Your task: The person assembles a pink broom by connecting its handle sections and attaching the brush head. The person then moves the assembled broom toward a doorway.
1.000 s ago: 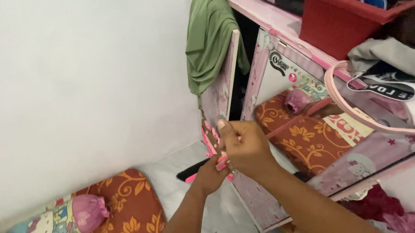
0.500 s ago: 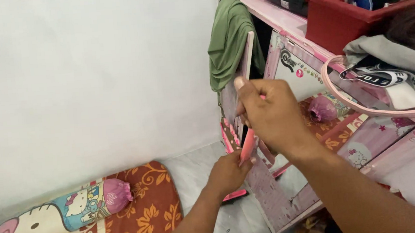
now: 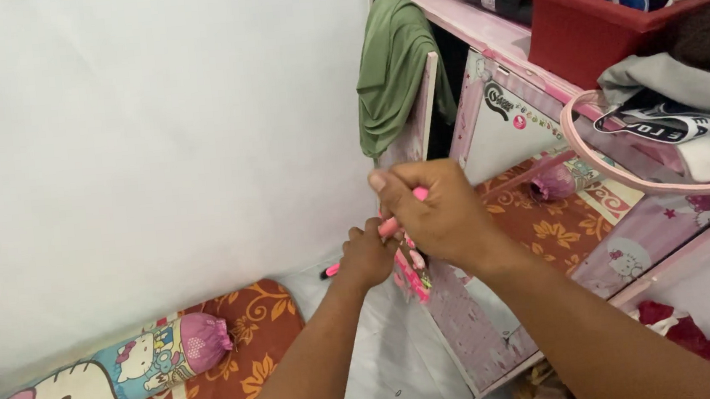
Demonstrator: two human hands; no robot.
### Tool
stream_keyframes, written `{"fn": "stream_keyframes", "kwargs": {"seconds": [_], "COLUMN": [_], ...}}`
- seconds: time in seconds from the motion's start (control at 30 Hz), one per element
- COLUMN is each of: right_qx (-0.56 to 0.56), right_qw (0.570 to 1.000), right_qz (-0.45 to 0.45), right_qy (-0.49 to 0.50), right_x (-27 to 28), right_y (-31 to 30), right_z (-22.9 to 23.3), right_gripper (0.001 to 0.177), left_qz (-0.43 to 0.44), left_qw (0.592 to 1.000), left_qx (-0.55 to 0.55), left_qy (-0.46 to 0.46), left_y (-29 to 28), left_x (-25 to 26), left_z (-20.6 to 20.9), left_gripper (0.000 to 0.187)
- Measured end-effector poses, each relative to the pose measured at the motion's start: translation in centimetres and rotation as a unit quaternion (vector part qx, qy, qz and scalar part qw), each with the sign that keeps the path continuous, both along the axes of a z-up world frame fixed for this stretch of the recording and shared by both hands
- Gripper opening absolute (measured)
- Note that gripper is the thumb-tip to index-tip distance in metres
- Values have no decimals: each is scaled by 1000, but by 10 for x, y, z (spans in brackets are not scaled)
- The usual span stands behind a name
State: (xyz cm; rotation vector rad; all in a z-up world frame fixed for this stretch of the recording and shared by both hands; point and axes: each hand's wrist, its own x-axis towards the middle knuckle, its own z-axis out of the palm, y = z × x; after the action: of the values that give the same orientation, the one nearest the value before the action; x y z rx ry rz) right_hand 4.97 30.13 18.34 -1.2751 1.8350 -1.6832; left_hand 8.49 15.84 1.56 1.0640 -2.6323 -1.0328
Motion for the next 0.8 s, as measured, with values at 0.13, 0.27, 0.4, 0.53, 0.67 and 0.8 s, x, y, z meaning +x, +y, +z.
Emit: {"fn": "stream_keyframes", "kwargs": {"seconds": [0.13,0.27,0.4,0.53,0.67,0.8], "right_qx": [4,95,158,130,127,142], "right_qw": [995,993,983,988,985,977], "right_qz": [43,5,-40,-38,-91,-112], "right_qy": [93,65,-87,-78,74,111], "right_x": [-28,-54,-62,-53,-42,-23], "right_y": [-22,-30,-31,-39,-43,-45], "right_z": [-57,-104,-109,-109,-120,-127], "right_gripper": [40,37,38,42,36,31], "left_qz": [-45,-160,-183,-130,-240,-258], "left_qw": [997,908,911,931,896,906], "left_qx": [-7,216,161,222,191,200], "left_qy": [70,321,332,257,322,270], "left_y": [-42,-33,-38,-33,-31,-32], "left_x": [-44,-61,-80,-62,-51,-35], "left_z": [-100,-148,-190,-128,-114,-124], "left_gripper": [53,50,62,82,31,32]}}
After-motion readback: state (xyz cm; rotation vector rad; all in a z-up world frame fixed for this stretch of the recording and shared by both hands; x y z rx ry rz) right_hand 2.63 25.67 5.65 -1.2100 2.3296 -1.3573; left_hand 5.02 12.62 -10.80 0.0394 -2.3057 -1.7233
